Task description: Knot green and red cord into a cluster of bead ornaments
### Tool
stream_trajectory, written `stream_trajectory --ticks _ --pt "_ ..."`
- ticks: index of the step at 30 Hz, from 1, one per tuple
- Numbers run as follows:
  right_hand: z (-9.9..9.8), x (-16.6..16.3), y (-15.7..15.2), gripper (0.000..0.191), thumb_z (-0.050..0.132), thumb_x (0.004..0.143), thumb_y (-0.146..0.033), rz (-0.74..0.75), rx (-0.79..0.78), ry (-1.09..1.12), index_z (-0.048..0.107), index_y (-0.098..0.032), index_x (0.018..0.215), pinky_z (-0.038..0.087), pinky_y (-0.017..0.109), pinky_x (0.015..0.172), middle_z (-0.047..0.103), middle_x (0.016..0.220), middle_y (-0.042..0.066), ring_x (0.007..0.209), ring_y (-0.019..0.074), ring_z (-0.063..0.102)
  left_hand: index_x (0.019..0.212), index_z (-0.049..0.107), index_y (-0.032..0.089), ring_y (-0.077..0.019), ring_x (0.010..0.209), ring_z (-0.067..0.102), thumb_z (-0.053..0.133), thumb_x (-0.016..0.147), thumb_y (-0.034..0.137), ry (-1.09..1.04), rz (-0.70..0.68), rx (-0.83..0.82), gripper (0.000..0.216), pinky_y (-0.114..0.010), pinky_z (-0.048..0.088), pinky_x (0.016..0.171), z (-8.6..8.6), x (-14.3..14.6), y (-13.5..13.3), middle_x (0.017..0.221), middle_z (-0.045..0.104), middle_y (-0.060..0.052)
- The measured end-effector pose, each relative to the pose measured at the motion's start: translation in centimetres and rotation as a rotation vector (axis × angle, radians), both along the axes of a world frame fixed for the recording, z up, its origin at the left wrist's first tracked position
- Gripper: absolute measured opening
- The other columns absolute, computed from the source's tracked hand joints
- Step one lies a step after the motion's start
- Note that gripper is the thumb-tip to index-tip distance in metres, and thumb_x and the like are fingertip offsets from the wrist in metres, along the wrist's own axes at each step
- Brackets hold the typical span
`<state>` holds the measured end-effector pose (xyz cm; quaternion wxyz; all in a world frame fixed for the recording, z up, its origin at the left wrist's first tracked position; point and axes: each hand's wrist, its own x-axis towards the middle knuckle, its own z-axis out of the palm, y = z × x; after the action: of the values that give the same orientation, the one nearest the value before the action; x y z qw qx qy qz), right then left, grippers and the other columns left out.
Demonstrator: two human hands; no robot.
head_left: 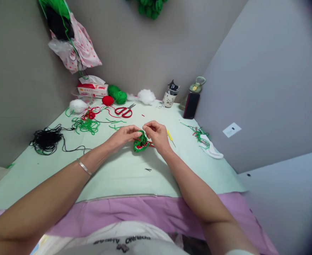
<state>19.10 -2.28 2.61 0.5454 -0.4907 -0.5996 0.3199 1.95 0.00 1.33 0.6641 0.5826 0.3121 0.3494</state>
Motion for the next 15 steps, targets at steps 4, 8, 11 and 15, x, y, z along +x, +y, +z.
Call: stream_trajectory --ticks 4,8,11,15 --pt "0.0 -0.2 -0.1 0.013 0.062 0.078 -0.028 0.021 0.084 -0.054 0.063 -0.018 0.069 0.041 0.026 0.063 0.059 0.074 0.0 0.064 0.0112 0.049 0.091 0.069 0.016 -0.0161 0.079 0.061 0.077 0.074 0.043 0.003 0.046 0.03 0.034 -0.031 0.046 0.079 0.2 0.1 -0.2 0.086 0.068 -0.004" --pt "-0.1 -0.1 0.4 0.013 0.063 0.077 -0.027 0.023 0.063 -0.043 0.063 -0.017 0.069 0.04 0.026 0.062 0.058 0.071 0.0 0.063 0.0109 0.048 0.096 0.07 0.015 -0.0157 0.077 0.058 0.074 0.075 0.045 0.029 0.054 0.089 0.036 -0.029 0.044 0.073 -0.3 0.5 -0.4 0.089 0.068 -0.004" --pt "0.0 0.1 0.7 0.013 0.064 0.077 -0.03 -0.033 0.006 0.087 0.062 -0.018 0.071 0.038 0.025 0.057 0.053 0.061 -0.003 0.057 0.0101 0.045 0.093 0.071 0.015 -0.0157 0.073 0.057 0.075 0.074 0.045 0.1 -0.001 0.121 0.035 -0.03 0.043 0.07 -1.0 0.7 -0.5 0.082 0.067 -0.003" --pt "0.4 0.3 0.4 0.023 0.066 0.078 -0.04 0.129 -0.166 0.273 0.057 -0.02 0.077 0.028 0.021 0.043 0.055 0.061 -0.005 0.047 0.0074 0.043 0.091 0.069 0.015 -0.0178 0.079 0.062 0.074 0.076 0.047 0.062 -0.056 0.048 0.036 -0.033 0.047 0.079 -1.3 0.9 -0.6 0.086 0.068 -0.005"
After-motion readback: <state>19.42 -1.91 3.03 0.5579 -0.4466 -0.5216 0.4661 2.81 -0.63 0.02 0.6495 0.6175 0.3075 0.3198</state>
